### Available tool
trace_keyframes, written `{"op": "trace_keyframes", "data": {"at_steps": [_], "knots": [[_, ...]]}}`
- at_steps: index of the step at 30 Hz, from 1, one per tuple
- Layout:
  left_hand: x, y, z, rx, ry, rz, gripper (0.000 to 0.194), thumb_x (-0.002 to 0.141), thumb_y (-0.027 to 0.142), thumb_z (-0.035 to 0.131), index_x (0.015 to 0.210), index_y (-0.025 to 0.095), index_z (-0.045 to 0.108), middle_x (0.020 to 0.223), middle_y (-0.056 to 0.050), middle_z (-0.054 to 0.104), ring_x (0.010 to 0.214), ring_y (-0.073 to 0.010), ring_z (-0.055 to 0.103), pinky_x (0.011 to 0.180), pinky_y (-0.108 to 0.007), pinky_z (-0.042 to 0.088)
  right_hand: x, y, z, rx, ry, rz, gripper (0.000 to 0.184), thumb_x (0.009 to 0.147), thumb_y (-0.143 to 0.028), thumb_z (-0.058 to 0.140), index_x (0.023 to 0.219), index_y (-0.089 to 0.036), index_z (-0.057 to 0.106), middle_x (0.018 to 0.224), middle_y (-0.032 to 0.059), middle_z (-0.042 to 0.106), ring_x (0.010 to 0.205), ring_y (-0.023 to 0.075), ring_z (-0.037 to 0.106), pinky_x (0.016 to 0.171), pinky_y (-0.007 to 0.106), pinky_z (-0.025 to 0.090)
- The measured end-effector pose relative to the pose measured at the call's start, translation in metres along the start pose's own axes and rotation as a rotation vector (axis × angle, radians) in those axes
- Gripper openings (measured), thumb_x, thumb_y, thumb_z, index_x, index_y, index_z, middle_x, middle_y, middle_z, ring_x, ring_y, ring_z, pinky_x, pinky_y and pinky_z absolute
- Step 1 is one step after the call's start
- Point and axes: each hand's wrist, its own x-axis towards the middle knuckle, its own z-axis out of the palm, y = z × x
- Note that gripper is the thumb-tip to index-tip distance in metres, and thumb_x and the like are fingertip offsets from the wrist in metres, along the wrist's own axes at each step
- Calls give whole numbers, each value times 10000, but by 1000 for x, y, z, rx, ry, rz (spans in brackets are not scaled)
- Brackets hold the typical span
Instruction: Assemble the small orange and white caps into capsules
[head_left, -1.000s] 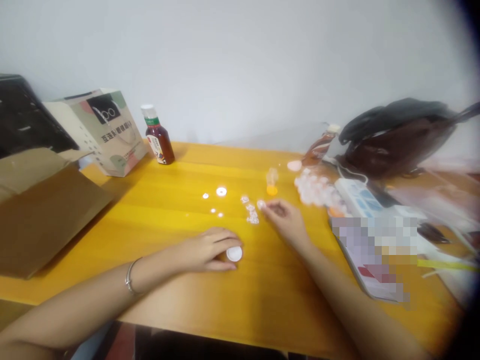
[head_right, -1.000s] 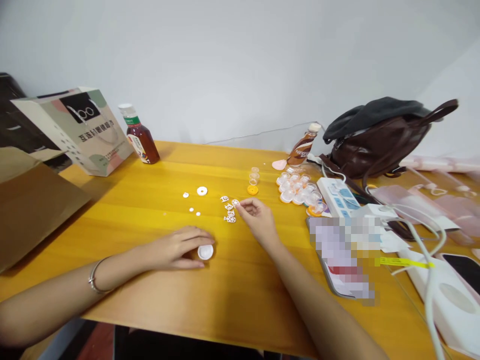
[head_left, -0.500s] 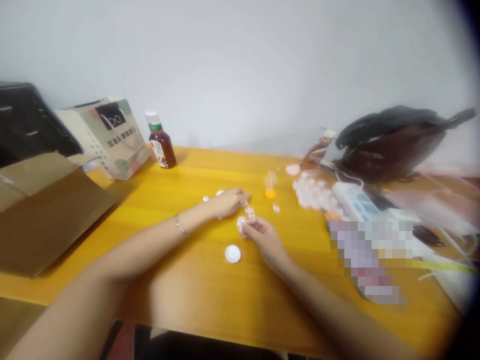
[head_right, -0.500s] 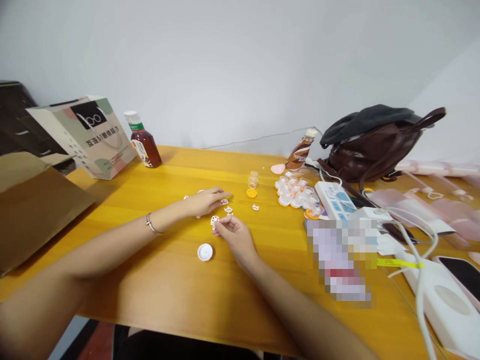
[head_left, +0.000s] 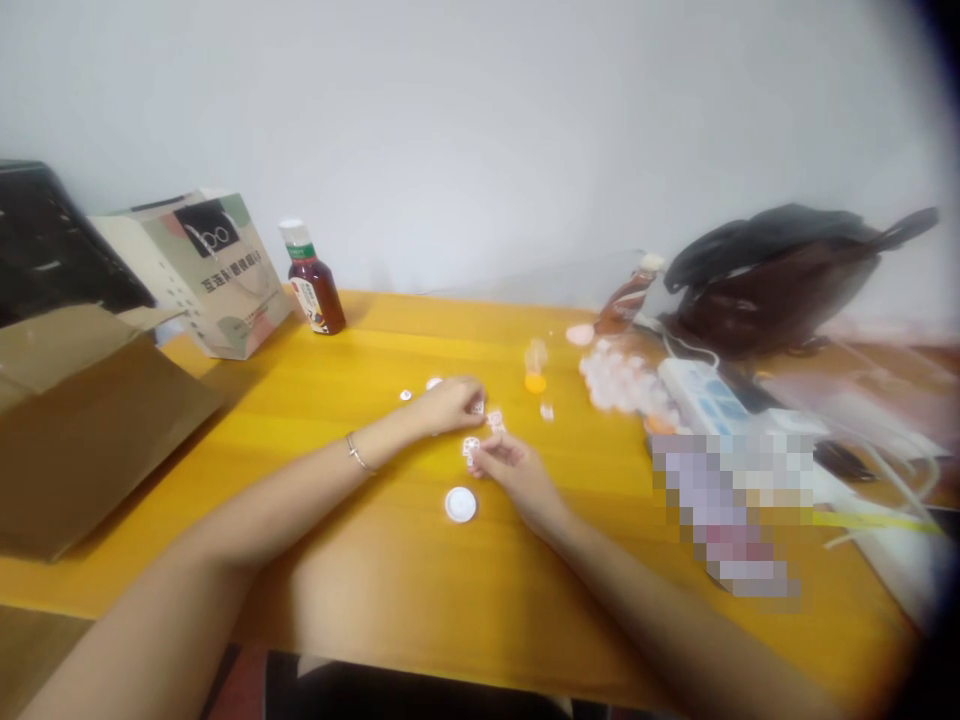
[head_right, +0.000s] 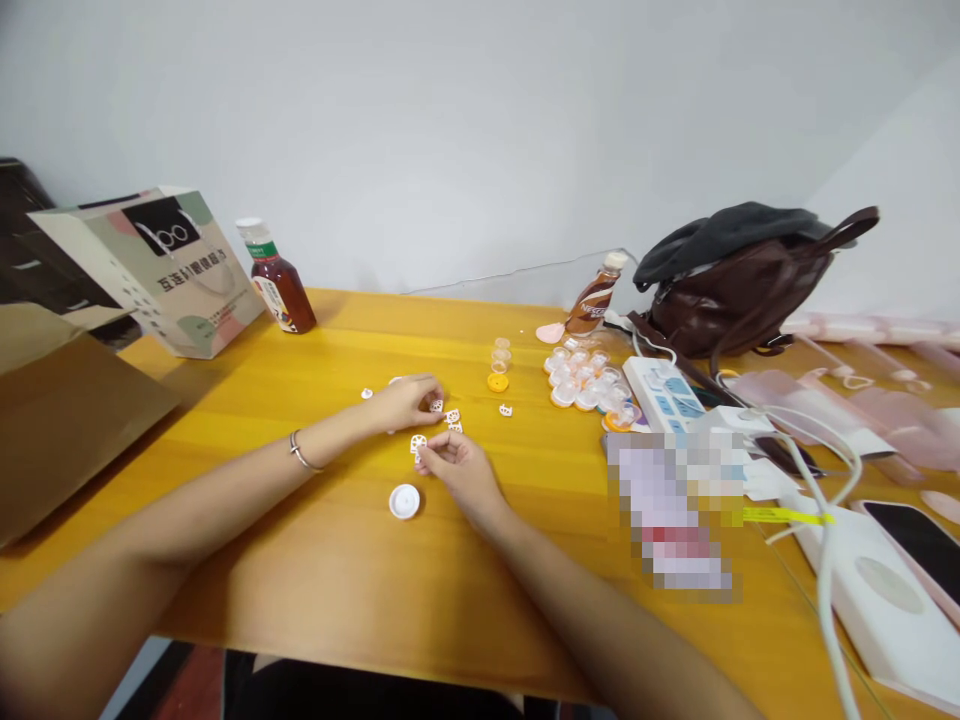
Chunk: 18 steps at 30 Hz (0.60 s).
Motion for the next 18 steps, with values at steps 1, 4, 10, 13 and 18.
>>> {"op": "trace_keyframes", "data": {"at_steps": [1,4,10,13,18], "knots": [[-2,1,0,-23,10,-18,161,697,239,602,824,149,561,716,-18,570,648,-142,536,603,-243,418,0,0,0,7,4,-1,289,563,-386,724,628,-191,521,567,-34,601,537,114,563,631,282,465],[-8,3,0,-106,41,-59,108,740,213,552,831,154,553,693,0,588,627,-119,548,586,-219,426,0,0,0,32,19,-2,281,561,-367,728,630,-188,522,578,-34,606,534,106,559,631,273,464],[-31,12,-10,-360,178,-175,166,788,273,529,877,134,548,775,-28,610,670,-110,579,572,-208,459,-1,1,0,60,40,3,258,579,-343,725,648,-182,536,621,-20,631,559,106,575,650,273,473],[-53,23,-17,-649,260,-214,250,737,243,601,952,132,540,740,-12,594,649,-102,578,581,-211,472,0,1,0,76,50,2,251,586,-333,725,679,-179,550,624,-19,635,565,105,583,659,274,480],[-85,38,-16,-822,259,-232,211,736,238,621,907,119,588,811,-48,645,736,-119,607,720,-249,490,1,2,-1,93,42,26,244,574,-319,733,697,-165,590,640,-15,648,573,101,596,676,269,489]]}}
